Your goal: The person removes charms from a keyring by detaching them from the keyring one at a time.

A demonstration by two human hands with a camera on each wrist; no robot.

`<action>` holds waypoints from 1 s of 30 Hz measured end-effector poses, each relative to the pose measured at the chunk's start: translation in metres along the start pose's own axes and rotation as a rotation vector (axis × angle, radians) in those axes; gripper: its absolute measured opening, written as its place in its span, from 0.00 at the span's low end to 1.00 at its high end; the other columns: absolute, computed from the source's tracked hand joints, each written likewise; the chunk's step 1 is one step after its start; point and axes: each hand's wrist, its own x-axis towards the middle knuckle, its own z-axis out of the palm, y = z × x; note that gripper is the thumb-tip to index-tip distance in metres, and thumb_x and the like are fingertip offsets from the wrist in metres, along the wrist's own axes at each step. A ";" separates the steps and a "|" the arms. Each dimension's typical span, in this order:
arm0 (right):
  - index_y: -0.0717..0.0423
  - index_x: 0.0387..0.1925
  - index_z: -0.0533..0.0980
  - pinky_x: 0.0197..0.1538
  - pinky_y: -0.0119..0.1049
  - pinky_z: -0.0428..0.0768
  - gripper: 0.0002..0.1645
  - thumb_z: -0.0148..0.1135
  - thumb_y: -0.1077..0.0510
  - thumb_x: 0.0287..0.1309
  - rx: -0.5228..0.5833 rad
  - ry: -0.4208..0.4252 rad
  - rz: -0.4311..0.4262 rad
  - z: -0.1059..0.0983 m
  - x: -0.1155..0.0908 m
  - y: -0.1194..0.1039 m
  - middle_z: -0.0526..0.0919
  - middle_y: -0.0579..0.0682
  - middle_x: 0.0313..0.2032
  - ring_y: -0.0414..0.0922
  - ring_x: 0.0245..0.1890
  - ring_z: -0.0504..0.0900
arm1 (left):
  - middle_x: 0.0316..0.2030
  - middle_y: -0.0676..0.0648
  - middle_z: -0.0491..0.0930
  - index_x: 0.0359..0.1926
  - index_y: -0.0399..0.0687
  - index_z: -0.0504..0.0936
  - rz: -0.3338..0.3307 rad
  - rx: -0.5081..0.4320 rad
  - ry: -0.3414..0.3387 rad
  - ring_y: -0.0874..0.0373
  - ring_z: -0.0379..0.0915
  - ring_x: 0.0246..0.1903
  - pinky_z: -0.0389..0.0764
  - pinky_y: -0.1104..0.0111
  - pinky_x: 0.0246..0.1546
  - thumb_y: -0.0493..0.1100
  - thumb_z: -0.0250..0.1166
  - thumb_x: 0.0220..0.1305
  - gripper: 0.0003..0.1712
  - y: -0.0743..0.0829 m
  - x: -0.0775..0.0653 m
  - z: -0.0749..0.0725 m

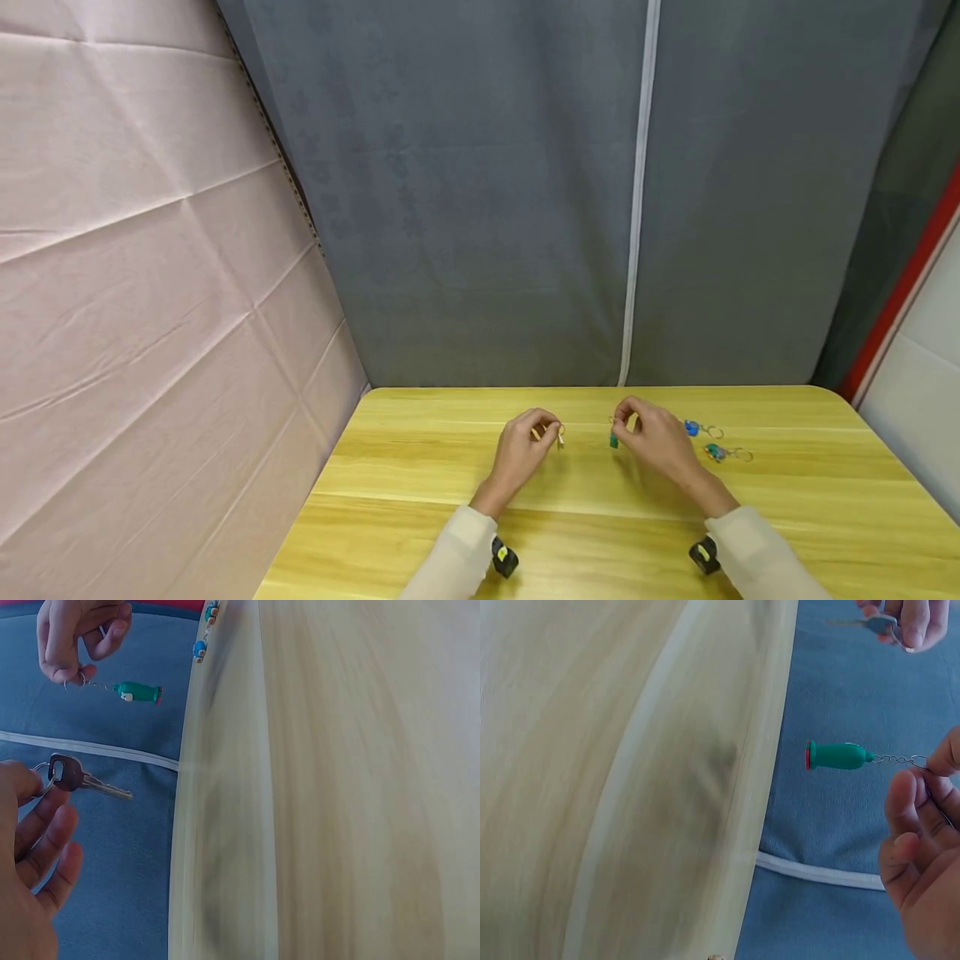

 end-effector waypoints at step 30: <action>0.51 0.41 0.77 0.26 0.34 0.71 0.05 0.66 0.56 0.67 0.019 -0.137 0.189 -0.024 -0.001 0.036 0.87 0.44 0.28 0.36 0.24 0.81 | 0.35 0.49 0.90 0.45 0.43 0.89 -0.115 -0.135 0.001 0.65 0.84 0.33 0.86 0.74 0.37 0.42 0.64 0.79 0.09 -0.016 -0.002 -0.006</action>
